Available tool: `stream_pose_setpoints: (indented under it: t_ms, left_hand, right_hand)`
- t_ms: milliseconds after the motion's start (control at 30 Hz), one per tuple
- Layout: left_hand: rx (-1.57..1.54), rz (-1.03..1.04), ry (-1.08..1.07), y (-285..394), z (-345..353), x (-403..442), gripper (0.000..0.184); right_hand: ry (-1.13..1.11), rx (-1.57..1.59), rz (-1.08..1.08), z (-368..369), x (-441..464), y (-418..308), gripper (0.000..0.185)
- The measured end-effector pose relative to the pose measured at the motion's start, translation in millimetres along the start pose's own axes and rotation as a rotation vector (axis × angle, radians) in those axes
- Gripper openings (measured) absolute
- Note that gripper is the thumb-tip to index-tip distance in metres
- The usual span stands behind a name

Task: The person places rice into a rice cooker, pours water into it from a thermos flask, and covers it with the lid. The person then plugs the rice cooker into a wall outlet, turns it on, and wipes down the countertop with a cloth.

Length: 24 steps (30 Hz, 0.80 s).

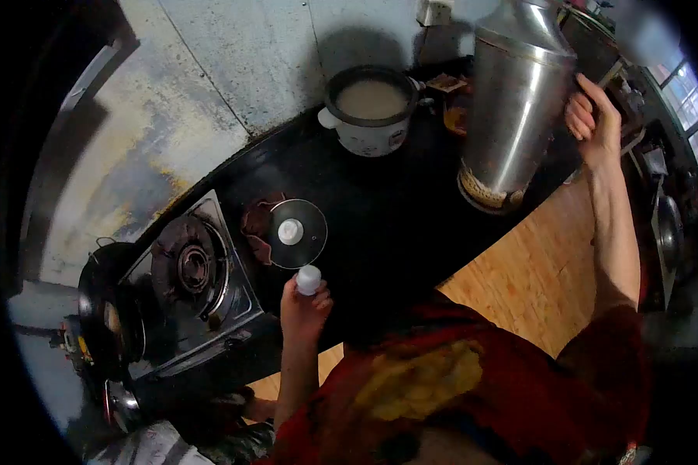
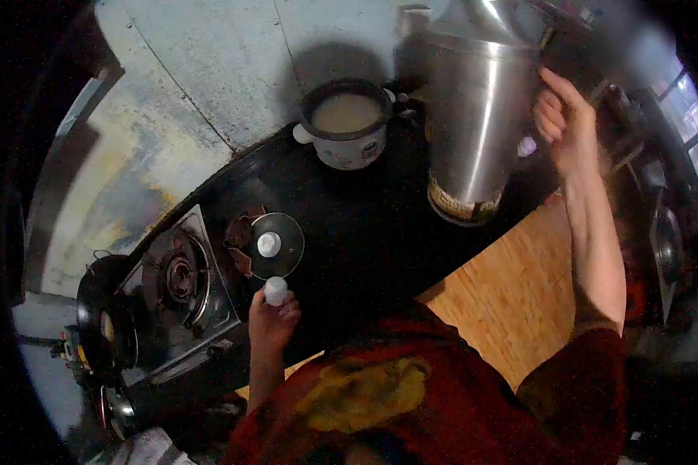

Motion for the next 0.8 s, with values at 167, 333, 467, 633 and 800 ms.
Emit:
stream_pose_setpoints:
  t_ms: [167,333,467,633,800]
  left_hand:
    - [0.064,-0.001,0.082,-18,-4,29,0.027]
    - [0.166,0.012,0.168,-50,2,47,0.027]
    - [0.203,-0.025,0.219,-89,3,61,0.025]
    - [0.138,-0.087,0.191,-147,24,65,0.024]
    - [0.082,0.058,0.22,-183,25,57,0.024]
  right_hand:
    - [0.087,0.027,-0.024,-63,-42,20,0.016]
    - [0.163,-0.13,0.012,-114,-69,27,0.023]
    - [0.117,-0.164,0.065,-145,-70,34,0.027]
    - [-0.009,-0.135,0.106,-206,-50,57,0.019]
    - [-0.139,-0.237,0.075,-206,-21,42,0.024]
Point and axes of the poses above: each hand's wrist, its own x-axis towards the middle knuckle, its own z-axis out of the palm, y = z × x, the point moved 5 cm from there along x, towards the middle knuckle, and after that the axes turned 13 degrees about -x, right-handed, at the moved point
